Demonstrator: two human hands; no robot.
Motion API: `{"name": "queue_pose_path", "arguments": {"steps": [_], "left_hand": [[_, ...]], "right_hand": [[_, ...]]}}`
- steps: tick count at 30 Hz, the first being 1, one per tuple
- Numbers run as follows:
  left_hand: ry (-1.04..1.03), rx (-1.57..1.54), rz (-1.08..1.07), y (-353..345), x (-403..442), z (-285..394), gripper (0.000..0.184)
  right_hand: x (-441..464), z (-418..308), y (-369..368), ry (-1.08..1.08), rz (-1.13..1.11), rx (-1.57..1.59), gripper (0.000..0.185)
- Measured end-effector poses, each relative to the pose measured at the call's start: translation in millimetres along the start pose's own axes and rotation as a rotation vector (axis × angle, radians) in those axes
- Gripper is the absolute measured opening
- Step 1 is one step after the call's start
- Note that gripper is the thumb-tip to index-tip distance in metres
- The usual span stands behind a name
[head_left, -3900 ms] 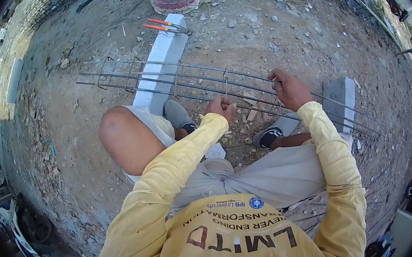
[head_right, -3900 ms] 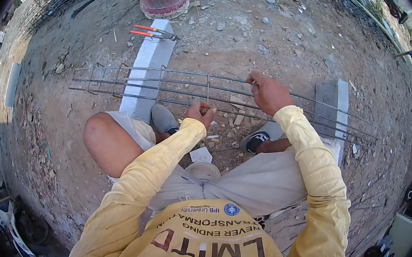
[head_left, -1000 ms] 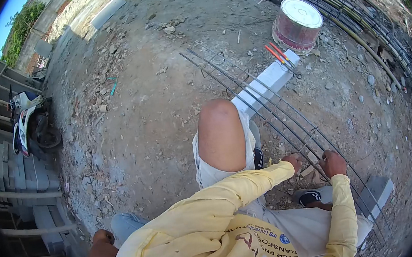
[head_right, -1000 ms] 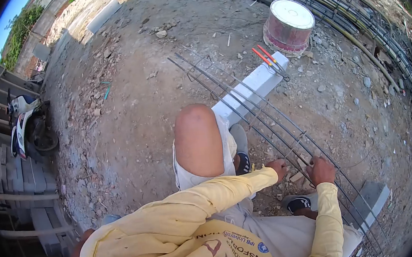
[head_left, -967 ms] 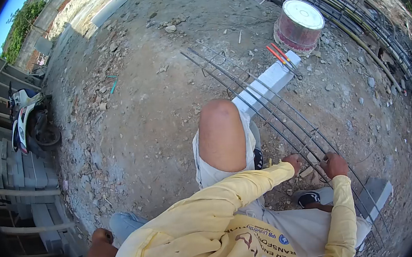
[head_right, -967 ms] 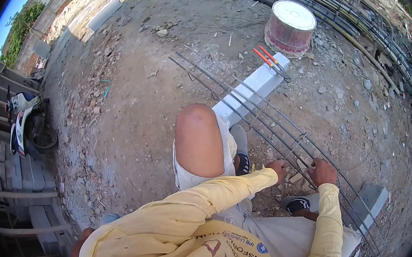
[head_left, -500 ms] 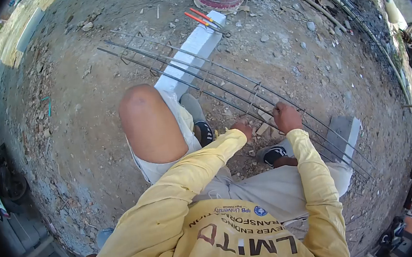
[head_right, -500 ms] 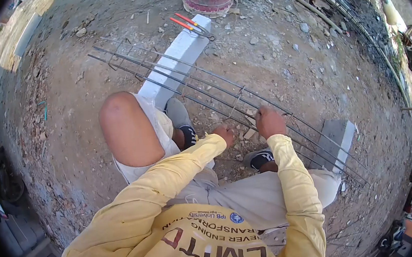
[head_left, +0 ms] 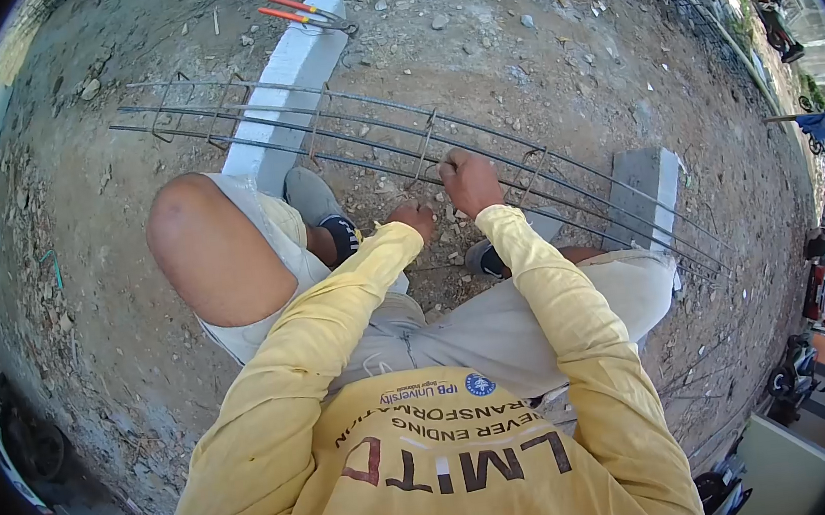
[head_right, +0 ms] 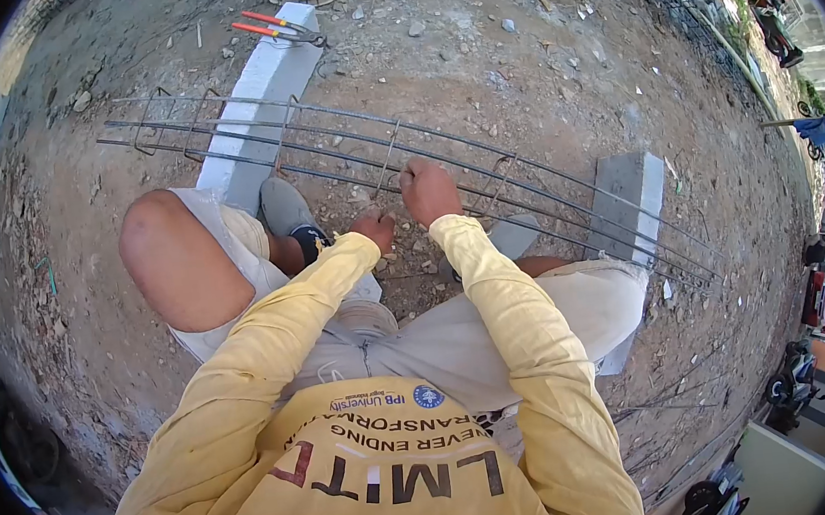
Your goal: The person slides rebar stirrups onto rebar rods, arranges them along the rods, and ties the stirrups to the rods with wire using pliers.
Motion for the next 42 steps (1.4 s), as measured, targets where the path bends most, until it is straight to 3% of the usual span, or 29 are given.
{"name": "queue_pose_path", "arguments": {"steps": [4, 7, 14, 18, 23, 26, 30, 33, 39, 42], "left_hand": [[-0.016, 0.114, -0.022, -1.8, 6.5, -1.3, 0.048], [-0.037, 0.154, -0.031, 0.6, 1.5, 1.0, 0.047], [-0.017, 0.243, 0.017, 15.6, -11.7, 9.8, 0.046], [-0.301, 0.522, -0.043, -10.1, 44.0, -13.8, 0.040], [-0.416, 0.547, -0.224, 63.5, -16.8, 38.5, 0.029], [-0.009, -0.121, -0.417, 76.9, -14.1, 32.1, 0.042], [0.241, -0.665, -0.464, 69.5, -9.4, 26.1, 0.040], [0.225, -0.674, -0.432, 75.1, -18.4, 30.6, 0.046], [-0.135, -0.461, -0.228, 50.2, 0.6, 14.0, 0.044], [-0.079, -0.534, -0.136, 39.9, 18.7, 4.7, 0.037]], "right_hand": [[-8.1, -7.5, -11.9, 0.079, 0.042, 0.068, 0.022], [-12.0, -11.3, -13.9, -0.011, -0.045, 0.096, 0.023], [-17.3, -9.4, -11.6, 0.046, -0.033, 0.151, 0.025], [-19.3, -11.3, -9.8, 0.083, -0.066, 0.176, 0.025], [-20.7, -11.1, -5.6, 0.072, -0.170, 0.224, 0.024], [-21.3, -3.7, -8.9, 0.110, -0.181, 0.241, 0.023], [-22.7, -3.5, -8.5, 0.114, -0.169, 0.265, 0.022], [-23.2, -5.3, -5.8, 0.137, -0.166, 0.277, 0.021], [-21.6, -4.0, -8.4, 0.116, -0.175, 0.229, 0.023], [-21.2, -7.5, -5.9, 0.109, -0.176, 0.222, 0.023]]}}
Point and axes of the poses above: each hand's wrist, its own x-axis towards the middle knuckle, its own y-axis out of the back of the hand, z = x × y, the point moved 3 cm from there along x, towards the middle knuckle, and after that the axes turned 12 degrees about y, right-handed, at the moved point
